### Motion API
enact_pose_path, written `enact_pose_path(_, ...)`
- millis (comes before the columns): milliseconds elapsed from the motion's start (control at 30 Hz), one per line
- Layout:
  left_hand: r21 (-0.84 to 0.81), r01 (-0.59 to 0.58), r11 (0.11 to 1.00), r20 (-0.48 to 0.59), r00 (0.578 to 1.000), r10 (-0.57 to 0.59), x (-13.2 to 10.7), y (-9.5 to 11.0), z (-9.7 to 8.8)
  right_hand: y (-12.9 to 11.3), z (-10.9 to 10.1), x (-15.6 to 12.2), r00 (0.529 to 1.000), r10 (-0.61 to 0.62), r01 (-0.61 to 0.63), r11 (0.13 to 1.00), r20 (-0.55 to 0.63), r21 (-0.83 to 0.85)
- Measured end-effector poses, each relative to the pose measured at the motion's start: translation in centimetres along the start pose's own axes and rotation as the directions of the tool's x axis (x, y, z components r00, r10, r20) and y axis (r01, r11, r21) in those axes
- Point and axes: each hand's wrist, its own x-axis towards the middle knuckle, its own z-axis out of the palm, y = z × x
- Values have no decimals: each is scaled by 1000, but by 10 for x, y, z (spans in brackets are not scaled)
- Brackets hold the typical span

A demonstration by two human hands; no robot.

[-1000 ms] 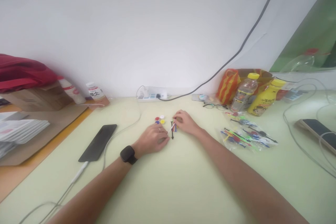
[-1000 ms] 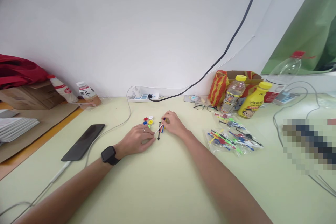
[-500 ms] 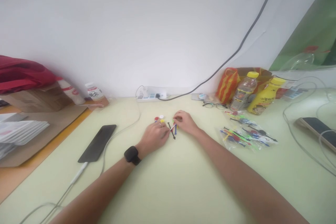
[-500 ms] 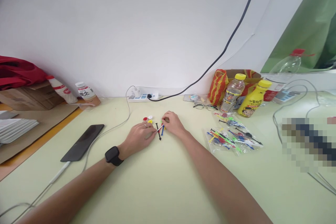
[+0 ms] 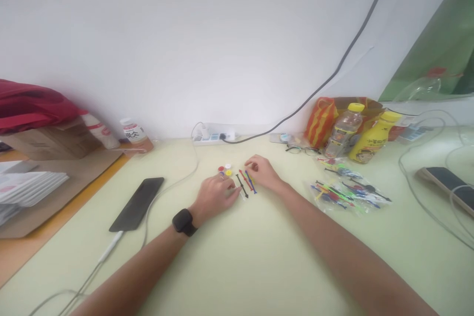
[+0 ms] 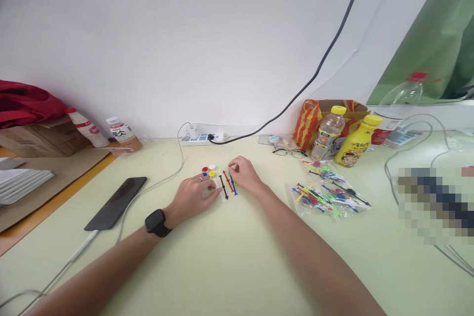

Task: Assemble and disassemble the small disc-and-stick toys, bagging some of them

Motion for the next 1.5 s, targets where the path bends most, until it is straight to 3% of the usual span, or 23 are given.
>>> enact_pose_path(167, -88, -119, 989, 43, 991, 124, 0, 1, -1, -14, -15, 1, 980, 162, -143, 978, 117, -152)
enact_pose_path(367, -192, -193, 962, 74, 975, 210, 2, 3, -8, -27, -16, -4, 921, 288, -277, 958, 261, -80)
enact_pose_path(567, -160, -190, 969, 82, 975, 204, 4, -6, -7, -35, -7, -5, 891, 341, -368, 929, 300, 34)
enact_pose_path(800, -164, -69, 984, 12, 997, 72, 6, -30, -6, -39, 9, -9, 939, 251, -275, 959, 237, 73)
enact_pose_path(900, -198, 11, 980, 55, 998, 0, 9, -40, -2, -39, 13, -10, 963, 183, -191, 981, 200, 24)
enact_pose_path(1033, -217, 5, 976, 153, 988, 29, 16, -48, 6, -36, 21, -11, 977, 139, -147, 988, 164, 38)
enact_pose_path(1167, -253, -29, 967, 154, 986, 70, 18, -49, 7, -32, 30, -11, 985, 104, -117, 990, 140, 84)
enact_pose_path(1500, -322, 26, 946, 181, 983, 34, 16, -48, 3, -28, 43, -14, 990, 15, -48, 971, 140, 234)
